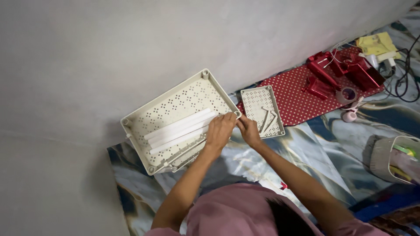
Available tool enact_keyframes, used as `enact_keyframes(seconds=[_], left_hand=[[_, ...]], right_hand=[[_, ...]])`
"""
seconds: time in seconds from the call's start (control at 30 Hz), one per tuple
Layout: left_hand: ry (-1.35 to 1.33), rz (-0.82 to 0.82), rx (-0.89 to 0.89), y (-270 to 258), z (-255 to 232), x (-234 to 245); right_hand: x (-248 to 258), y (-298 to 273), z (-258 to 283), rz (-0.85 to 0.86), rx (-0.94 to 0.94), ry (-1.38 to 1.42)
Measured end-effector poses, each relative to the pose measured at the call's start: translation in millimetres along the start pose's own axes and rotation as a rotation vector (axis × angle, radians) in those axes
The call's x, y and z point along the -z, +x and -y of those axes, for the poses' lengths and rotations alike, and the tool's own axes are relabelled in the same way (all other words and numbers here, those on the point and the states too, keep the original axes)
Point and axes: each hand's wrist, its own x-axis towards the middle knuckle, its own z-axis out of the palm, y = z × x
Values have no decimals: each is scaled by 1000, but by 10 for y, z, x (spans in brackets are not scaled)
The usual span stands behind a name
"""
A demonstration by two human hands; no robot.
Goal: The person assembles a white plastic storage rack by inserting vertical poles into perforated trays and attaching a handle. They repeatedly insert and remove poles and trays, adjusting the configuration while sitting on the floor.
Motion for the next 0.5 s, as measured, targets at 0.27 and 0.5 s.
enact_keyframes(seconds=[0.27, 0.5], left_hand=[[-372, 144, -106, 68, 347, 16], [-381, 206, -335, -129, 528, 104]], right_hand=[[-181, -149, 72, -137, 9, -135], [30, 98, -93, 757, -161, 142]])
